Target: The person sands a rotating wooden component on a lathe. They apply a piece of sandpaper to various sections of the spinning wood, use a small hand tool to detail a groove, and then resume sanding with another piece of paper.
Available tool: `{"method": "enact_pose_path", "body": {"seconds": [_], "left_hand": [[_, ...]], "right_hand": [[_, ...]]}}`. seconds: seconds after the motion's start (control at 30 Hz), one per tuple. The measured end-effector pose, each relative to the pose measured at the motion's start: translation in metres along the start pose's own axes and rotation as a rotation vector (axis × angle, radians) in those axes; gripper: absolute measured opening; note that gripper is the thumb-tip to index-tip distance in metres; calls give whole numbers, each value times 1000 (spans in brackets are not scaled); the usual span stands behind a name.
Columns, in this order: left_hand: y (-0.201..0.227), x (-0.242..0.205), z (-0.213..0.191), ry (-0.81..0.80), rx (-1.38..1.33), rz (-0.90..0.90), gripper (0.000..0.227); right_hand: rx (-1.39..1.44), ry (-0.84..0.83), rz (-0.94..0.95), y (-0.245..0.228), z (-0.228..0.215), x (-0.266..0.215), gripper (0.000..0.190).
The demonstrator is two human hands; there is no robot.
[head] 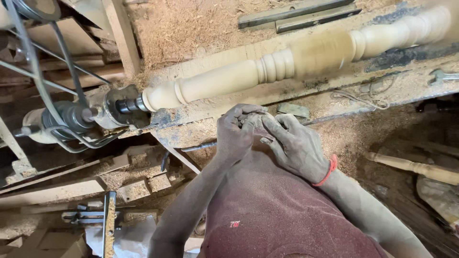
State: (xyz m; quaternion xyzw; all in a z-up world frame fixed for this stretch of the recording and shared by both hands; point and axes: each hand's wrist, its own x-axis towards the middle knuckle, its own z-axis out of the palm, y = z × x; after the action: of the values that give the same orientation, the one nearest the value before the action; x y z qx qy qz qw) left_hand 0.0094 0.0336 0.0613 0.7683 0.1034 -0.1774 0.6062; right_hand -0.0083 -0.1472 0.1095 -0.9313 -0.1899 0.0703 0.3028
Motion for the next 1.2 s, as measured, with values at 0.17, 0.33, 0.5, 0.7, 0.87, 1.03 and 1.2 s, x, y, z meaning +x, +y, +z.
{"method": "enact_pose_path", "body": {"seconds": [0.17,0.33,0.5,0.7,0.87,1.03,1.2], "left_hand": [[13,6,-2,12,29,372,21],[19,12,-5,-71,-60,380,21],[10,23,-13,-203,-153,321,25],[1,30,-25,-187,35,338,31],[10,31,-28,-248,-45,325,29],[24,33,-36,-345,-123,295,22],[44,30,-56,-508,-235,239,25]], "right_hand": [[41,91,19,-5,-2,-2,55],[137,285,10,-7,4,0,48],[119,323,28,-11,9,4,46],[87,143,121,-21,2,13,46],[132,221,165,-25,7,14,33],[201,422,167,-22,23,11,26],[374,542,149,-20,33,11,23]]}}
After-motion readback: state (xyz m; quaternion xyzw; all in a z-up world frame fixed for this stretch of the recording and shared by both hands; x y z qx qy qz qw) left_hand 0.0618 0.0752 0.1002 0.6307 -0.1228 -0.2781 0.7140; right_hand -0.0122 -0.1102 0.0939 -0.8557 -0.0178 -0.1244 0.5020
